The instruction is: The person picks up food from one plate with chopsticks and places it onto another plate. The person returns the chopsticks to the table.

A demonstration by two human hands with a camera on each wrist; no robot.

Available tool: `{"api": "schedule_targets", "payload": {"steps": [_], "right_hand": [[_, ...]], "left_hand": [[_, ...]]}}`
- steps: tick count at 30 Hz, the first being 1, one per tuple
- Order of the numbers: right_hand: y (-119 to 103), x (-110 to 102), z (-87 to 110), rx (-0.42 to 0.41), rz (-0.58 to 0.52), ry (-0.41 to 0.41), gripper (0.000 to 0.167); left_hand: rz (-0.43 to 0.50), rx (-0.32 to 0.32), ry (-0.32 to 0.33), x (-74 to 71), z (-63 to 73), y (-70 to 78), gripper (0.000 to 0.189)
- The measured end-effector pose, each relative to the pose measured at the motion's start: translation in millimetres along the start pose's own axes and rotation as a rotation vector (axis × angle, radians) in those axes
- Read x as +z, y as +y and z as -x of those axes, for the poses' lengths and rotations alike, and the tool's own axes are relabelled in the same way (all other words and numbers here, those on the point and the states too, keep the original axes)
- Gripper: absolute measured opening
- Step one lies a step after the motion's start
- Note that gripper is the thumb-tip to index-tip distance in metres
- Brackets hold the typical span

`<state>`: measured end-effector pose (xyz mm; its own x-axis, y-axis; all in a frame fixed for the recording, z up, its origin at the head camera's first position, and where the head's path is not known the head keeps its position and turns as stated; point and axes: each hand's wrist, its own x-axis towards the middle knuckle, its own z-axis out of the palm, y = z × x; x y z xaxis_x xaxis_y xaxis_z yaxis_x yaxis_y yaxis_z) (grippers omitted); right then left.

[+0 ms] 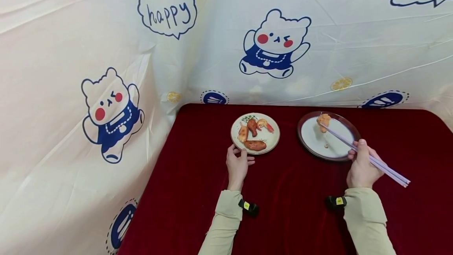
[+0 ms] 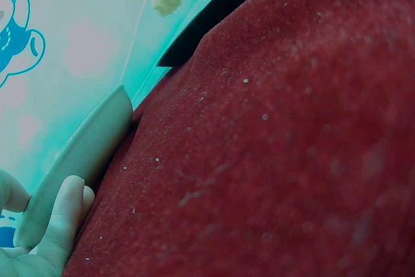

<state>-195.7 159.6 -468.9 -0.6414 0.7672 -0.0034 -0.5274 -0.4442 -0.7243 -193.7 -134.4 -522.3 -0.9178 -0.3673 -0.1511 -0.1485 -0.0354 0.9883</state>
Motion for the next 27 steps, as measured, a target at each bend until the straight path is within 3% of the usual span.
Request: {"api": "schedule_targets", "payload": {"steps": [9,27], "right_hand": [[5.8,7.0,10.1,-0.021,-0.026,-0.08,0.024],[13.8,16.5,28.7,0.005,0.021,-0.227,0.014]], "left_hand": [[0.008,0.001,-0.008,-0.6,-1.6,-1.4,0.049],[0.014,0.005,-0.011,-1.0,-2.6,-2.8,0.049]]}}
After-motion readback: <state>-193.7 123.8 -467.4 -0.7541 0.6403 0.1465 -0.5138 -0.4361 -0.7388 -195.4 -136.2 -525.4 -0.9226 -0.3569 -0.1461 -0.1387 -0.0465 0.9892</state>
